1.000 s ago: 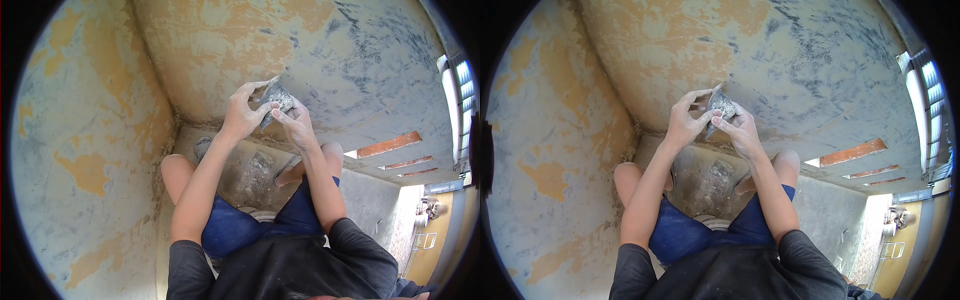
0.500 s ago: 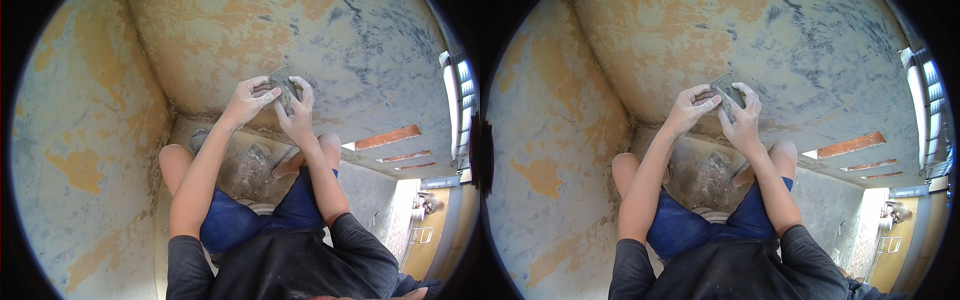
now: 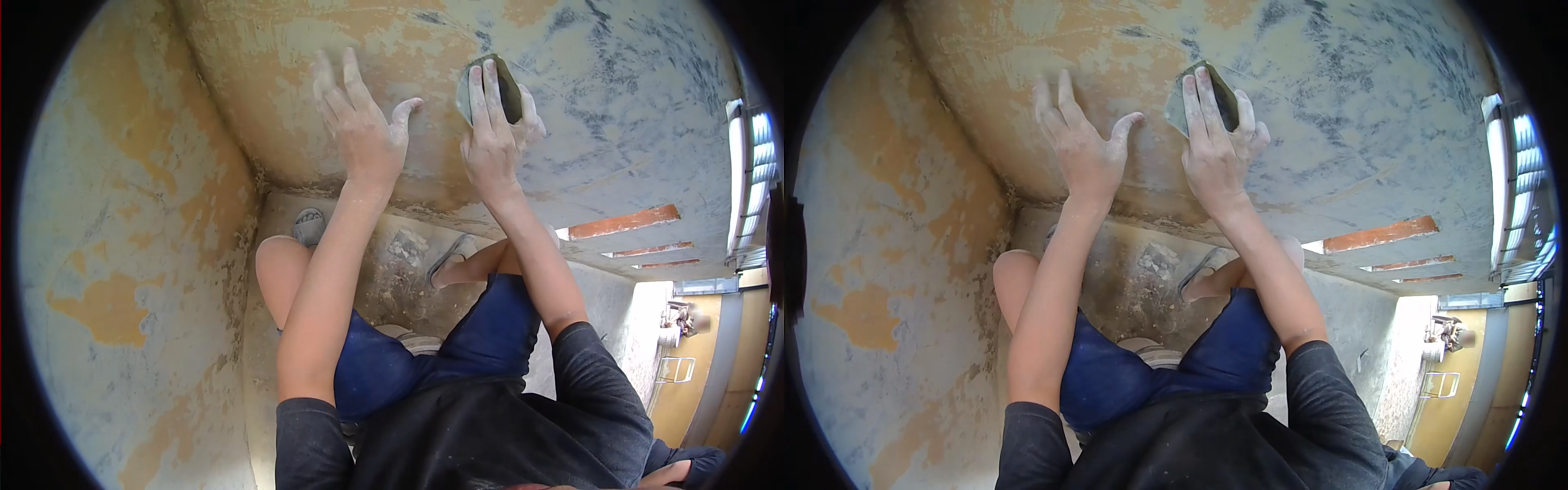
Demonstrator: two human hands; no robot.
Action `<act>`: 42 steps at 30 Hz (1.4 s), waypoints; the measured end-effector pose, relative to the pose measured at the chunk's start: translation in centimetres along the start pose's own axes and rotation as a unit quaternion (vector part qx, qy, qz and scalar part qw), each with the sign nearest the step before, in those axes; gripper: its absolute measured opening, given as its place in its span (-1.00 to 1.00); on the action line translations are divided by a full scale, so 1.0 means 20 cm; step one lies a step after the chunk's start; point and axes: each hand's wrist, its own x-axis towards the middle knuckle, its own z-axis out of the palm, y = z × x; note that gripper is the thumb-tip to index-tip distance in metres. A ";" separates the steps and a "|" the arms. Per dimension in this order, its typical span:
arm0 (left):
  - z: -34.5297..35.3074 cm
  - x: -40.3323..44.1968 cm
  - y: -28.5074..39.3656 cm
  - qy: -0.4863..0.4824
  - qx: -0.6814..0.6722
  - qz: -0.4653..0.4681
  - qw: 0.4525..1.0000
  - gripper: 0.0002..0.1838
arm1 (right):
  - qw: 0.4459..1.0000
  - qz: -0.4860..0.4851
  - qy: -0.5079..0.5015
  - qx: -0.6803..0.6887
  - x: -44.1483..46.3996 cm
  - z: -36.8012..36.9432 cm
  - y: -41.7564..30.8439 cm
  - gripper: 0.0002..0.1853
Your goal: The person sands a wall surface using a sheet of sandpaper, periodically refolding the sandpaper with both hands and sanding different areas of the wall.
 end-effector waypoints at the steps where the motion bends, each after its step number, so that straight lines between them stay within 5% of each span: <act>1: 0.00 0.01 0.00 0.001 0.024 -0.011 1.000 0.33 | 1.000 0.001 0.019 0.008 0.01 0.01 0.00 -0.27; 4: 0.03 0.03 0.00 -0.026 0.038 -0.119 0.992 0.61 | 0.999 -0.013 0.024 -0.018 0.00 0.03 0.01 -0.31; 10: 0.06 0.04 -0.09 -0.097 -0.027 -0.172 0.980 0.75 | 0.995 -0.050 0.006 -0.091 -0.07 0.02 0.05 -0.39; 42: 0.09 0.01 -0.10 -0.098 0.044 -0.147 0.983 0.74 | 0.990 -0.085 -0.033 -0.107 -0.16 -0.04 0.17 -0.44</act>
